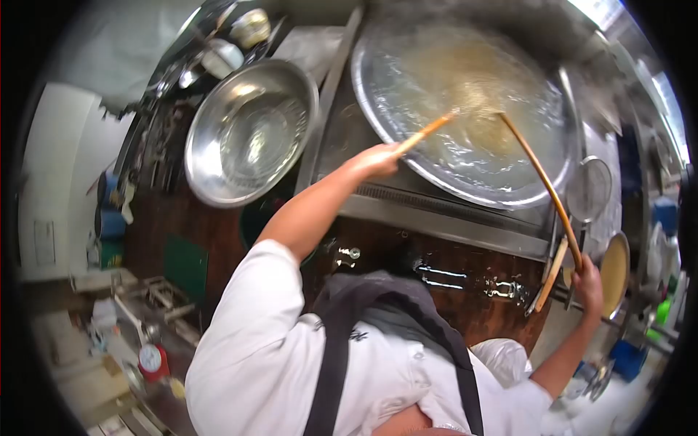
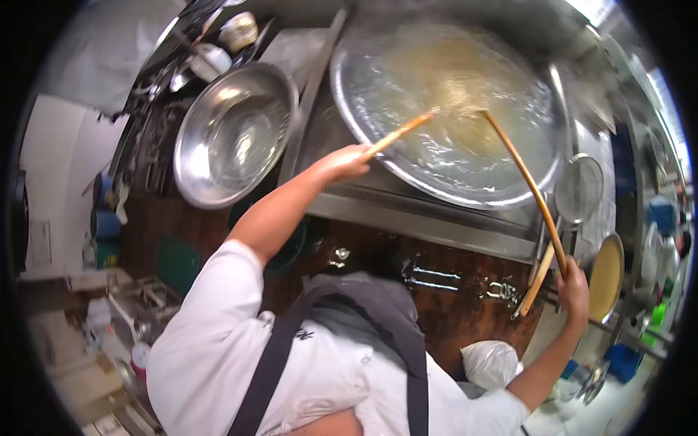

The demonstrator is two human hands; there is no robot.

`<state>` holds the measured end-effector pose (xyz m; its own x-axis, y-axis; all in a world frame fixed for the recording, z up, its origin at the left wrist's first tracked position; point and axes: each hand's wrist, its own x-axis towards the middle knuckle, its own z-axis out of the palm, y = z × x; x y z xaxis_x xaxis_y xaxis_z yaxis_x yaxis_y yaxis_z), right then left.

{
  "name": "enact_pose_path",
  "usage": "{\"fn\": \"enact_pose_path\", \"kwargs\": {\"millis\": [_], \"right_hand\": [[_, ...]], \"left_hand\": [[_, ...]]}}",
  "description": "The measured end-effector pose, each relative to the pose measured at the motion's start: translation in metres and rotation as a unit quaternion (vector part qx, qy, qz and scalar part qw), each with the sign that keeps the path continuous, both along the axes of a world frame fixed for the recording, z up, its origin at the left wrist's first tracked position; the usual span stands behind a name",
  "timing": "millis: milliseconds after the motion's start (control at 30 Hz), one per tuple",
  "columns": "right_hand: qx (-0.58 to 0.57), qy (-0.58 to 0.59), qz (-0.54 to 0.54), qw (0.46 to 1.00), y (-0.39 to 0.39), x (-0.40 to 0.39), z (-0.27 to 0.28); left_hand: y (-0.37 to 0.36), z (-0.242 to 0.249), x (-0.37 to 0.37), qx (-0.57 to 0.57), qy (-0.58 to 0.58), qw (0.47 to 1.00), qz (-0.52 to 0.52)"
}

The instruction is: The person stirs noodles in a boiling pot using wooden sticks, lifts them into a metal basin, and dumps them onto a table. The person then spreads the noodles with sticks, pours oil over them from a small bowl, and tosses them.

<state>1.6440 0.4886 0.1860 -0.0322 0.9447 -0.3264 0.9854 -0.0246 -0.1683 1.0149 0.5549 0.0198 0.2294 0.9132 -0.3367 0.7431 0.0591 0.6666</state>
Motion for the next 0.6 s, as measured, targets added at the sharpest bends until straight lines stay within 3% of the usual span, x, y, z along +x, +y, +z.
{"fn": "enact_pose_path", "kwargs": {"millis": [67,100,167,200,267,300,333,367,400,433,467,533,600], "right_hand": [[-0.017,0.013,-0.062,0.998,-0.021,0.041,-0.012],[0.013,0.015,-0.044,0.999,-0.03,0.039,-0.007],[0.07,0.019,-0.018,0.997,-0.054,0.025,0.008],[0.042,0.004,-0.046,0.998,-0.058,0.022,0.01],[0.057,0.006,-0.048,0.997,-0.06,0.011,0.012],[0.108,-0.049,-0.006,0.993,-0.062,0.025,-0.001],[0.054,-0.04,-0.048,0.997,-0.058,0.008,0.009],[0.028,-0.044,-0.064,0.997,-0.052,0.008,0.001],[0.05,-0.049,-0.015,0.997,-0.05,-0.002,-0.001],[0.018,-0.047,-0.011,0.999,-0.043,-0.008,-0.007],[-0.021,-0.032,-0.032,0.999,-0.038,-0.029,-0.003],[0.011,-0.017,0.017,1.0,-0.026,-0.032,-0.031],[0.064,-0.014,0.063,0.996,-0.02,-0.043,-0.069]], "left_hand": [[0.022,-0.012,0.031,-0.025,-0.011,1.0,0.001],[0.024,-0.004,0.045,0.001,0.025,0.999,-0.022],[0.022,0.018,0.058,-0.057,0.017,0.998,-0.03],[0.02,0.022,0.067,-0.085,0.012,0.995,-0.043],[0.005,0.017,0.062,0.04,0.002,0.993,-0.11],[-0.001,0.033,0.056,-0.026,-0.014,0.996,-0.089],[-0.008,0.049,0.05,-0.09,-0.026,0.994,-0.064],[-0.017,0.048,0.025,-0.059,-0.023,0.995,-0.073],[-0.028,0.047,0.0,-0.028,-0.019,0.996,-0.081],[-0.044,0.072,-0.025,-0.06,0.02,0.994,-0.094],[-0.065,0.08,-0.056,-0.021,0.023,0.995,-0.092],[-0.115,0.105,-0.115,-0.011,0.01,0.996,-0.089],[-0.18,0.149,-0.149,-0.09,0.026,0.996,0.009]]}}
